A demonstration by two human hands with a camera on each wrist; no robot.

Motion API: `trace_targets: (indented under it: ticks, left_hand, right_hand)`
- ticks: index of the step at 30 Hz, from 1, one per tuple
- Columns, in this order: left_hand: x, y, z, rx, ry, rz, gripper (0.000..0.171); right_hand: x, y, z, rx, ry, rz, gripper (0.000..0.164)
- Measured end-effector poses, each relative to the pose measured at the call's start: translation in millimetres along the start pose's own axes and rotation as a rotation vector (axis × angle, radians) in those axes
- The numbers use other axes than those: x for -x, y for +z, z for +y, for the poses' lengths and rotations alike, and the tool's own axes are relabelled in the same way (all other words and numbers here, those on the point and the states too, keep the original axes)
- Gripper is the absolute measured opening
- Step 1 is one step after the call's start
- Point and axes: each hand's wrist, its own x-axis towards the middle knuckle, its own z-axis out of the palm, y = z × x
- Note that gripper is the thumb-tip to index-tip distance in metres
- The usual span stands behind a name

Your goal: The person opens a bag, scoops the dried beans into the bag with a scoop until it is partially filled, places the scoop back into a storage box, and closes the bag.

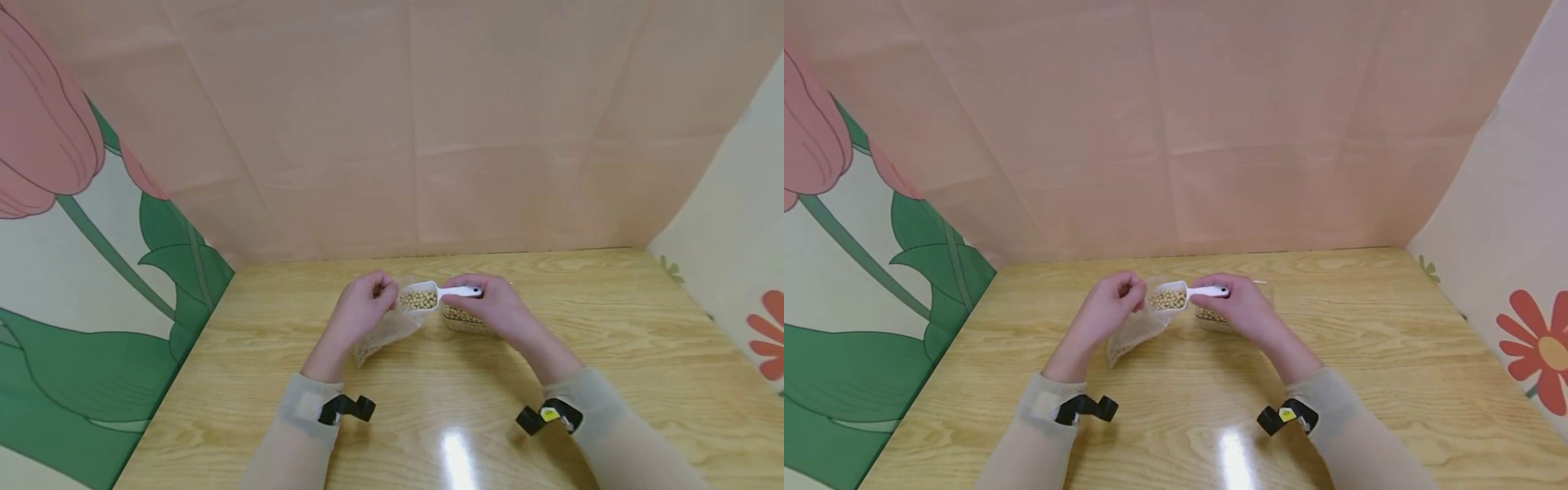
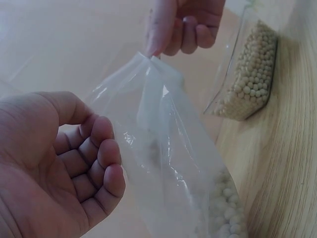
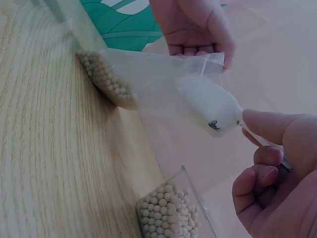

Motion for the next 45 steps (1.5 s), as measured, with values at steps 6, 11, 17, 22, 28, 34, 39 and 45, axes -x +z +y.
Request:
trace_targets:
  ticks: [6,11,17,22,28,34,39,45]
  left_hand:
    - [-0.4,0.3,-0.4,-0.008,-0.006,0.013,0.023]
    - [-0.4,0.4,0.0,-0.016,-0.009,0.014,0.022]
    - [0.2,0.2,0.9,-0.019,-0.01,0.009,0.024]
    - [0.8,-0.3,0.7,-0.015,-0.011,0.007,0.024]
    - [0.9,-0.7,-0.7,-0.003,-0.016,0.016,0.024]
    - [0.8,-0.9,-2.0,0.007,0.0,0.007,0.026]
    - [-0.2,-1.1,-1.9,0.006,0.009,-0.005,0.025]
    - [-0.8,-2.1,-0.9,0.001,0.009,-0.008,0.024]
  right_hand:
    - [2.1,1.2,-6.2,0.07,-0.057,-0.004,0.026]
    - [4.4,2.5,-13.0,0.151,-0.099,0.007,0.023]
    - [7.1,6.1,-20.7,0.24,-0.161,0.014,0.021]
    - [9.6,8.7,-23.7,0.293,-0.226,0.035,0.019]
    - [11.3,8.4,-27.0,0.304,-0.232,0.035,0.02]
    - [15.4,-0.7,-25.5,0.24,-0.156,0.023,0.023]
    - [20.0,-14.2,-20.9,0.183,-0.094,0.039,0.029]
    - [29.5,-34.8,-14.1,0.116,-0.02,0.073,0.037]
